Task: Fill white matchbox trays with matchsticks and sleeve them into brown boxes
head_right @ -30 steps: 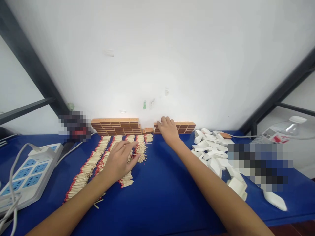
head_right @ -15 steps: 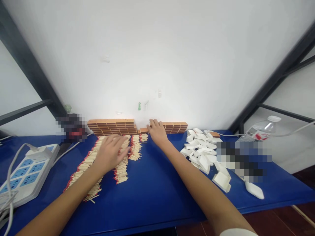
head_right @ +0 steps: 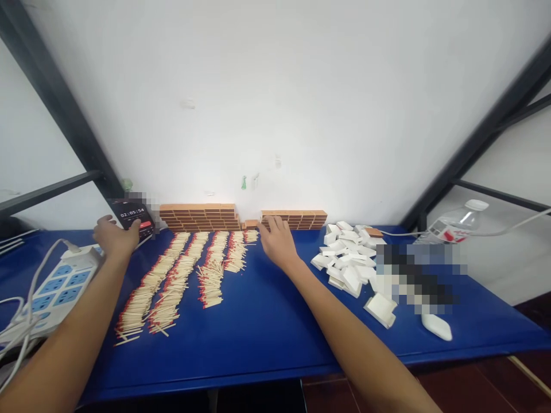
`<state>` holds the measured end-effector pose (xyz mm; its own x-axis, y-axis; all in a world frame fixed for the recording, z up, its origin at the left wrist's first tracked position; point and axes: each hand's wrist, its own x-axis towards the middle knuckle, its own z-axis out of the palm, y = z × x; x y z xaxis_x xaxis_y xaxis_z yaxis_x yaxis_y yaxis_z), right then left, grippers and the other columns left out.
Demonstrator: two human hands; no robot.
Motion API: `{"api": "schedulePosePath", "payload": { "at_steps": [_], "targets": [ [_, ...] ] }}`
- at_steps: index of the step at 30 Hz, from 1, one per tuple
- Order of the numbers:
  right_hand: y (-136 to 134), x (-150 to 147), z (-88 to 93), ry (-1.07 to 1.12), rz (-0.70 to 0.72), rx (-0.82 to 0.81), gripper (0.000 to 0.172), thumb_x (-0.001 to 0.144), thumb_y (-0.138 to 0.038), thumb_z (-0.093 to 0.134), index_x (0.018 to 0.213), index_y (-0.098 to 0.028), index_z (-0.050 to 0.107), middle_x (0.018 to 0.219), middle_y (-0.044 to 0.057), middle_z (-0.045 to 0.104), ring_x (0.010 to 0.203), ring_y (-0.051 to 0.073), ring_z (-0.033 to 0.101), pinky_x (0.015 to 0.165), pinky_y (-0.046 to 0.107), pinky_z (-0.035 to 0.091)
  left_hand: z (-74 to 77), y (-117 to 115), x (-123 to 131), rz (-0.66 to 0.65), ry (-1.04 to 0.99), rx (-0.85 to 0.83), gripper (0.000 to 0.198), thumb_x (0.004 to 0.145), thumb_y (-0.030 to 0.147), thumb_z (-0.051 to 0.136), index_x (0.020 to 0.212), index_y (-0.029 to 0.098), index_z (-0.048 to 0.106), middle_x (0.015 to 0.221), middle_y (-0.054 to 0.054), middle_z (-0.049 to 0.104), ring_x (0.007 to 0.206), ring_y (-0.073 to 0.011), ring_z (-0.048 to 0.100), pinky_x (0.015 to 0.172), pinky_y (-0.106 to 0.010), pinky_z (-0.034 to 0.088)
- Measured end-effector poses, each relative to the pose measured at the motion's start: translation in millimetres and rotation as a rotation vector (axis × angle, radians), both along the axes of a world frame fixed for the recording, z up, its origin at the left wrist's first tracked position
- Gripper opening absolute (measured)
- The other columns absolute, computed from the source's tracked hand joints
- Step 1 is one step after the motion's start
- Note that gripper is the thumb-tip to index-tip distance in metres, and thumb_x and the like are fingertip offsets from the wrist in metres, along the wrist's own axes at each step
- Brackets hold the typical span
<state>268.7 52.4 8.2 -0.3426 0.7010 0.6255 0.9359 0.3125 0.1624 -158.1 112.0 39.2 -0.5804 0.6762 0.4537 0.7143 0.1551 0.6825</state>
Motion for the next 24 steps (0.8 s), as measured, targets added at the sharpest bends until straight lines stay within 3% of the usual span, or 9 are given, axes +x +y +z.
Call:
{"api": "schedulePosePath", "payload": {
  "at_steps": [3, 7, 18, 24],
  "targets": [
    [-6.9, -2.4, -3.2, 0.078, 0.055, 0.029, 0.033, 0.103, -0.014, 0.048, 0.125, -0.016, 0.072, 0.130, 0.018, 0.064, 0.118, 0.033, 0.050, 0.094, 0.044, 0.039, -13.2, 1.0, -6.4, -0.074, -0.018, -0.074, 0.064, 0.087, 0.039, 0.072, 0.135, 0.004, 0.049, 0.127, -0.024, 0.065, 0.125, -0.0403, 0.060, 0.102, -0.051, 0.044],
    [-4.8, -10.9, -6.5, 0.115, 0.100, 0.033, 0.029, 0.103, -0.013, 0.047, 0.114, -0.017, 0.074, 0.122, 0.017, 0.067, 0.112, 0.031, 0.052, 0.090, 0.043, 0.040, -20.1, 1.9, -13.4, -0.132, -0.009, -0.114, 0.050, 0.089, 0.041, 0.071, 0.124, 0.009, 0.056, 0.108, -0.012, 0.069, 0.107, -0.0321, 0.066, 0.090, -0.041, 0.046],
    [-8.0, -10.2, -11.9, 0.171, 0.227, -0.029, 0.023, 0.101, -0.011, 0.050, 0.106, -0.018, 0.072, 0.115, 0.014, 0.067, 0.107, 0.029, 0.052, 0.089, 0.041, 0.042, -19.3, 6.3, -17.5, -0.084, 0.018, -0.094, 0.042, 0.090, 0.040, 0.072, 0.118, 0.012, 0.060, 0.098, -0.004, 0.069, 0.094, -0.0236, 0.064, 0.092, -0.035, 0.047],
    [-10.1, -13.6, -16.3, 0.111, 0.213, -0.284, 0.027, 0.105, -0.014, 0.046, 0.115, -0.016, 0.071, 0.105, 0.012, 0.071, 0.099, 0.024, 0.063, 0.088, 0.035, 0.045, -24.6, 8.5, -21.3, -0.097, 0.014, -0.099, 0.042, 0.088, 0.046, 0.075, 0.112, 0.014, 0.061, 0.093, -0.001, 0.066, 0.088, -0.0217, 0.061, 0.088, -0.033, 0.049]
  ]
}}
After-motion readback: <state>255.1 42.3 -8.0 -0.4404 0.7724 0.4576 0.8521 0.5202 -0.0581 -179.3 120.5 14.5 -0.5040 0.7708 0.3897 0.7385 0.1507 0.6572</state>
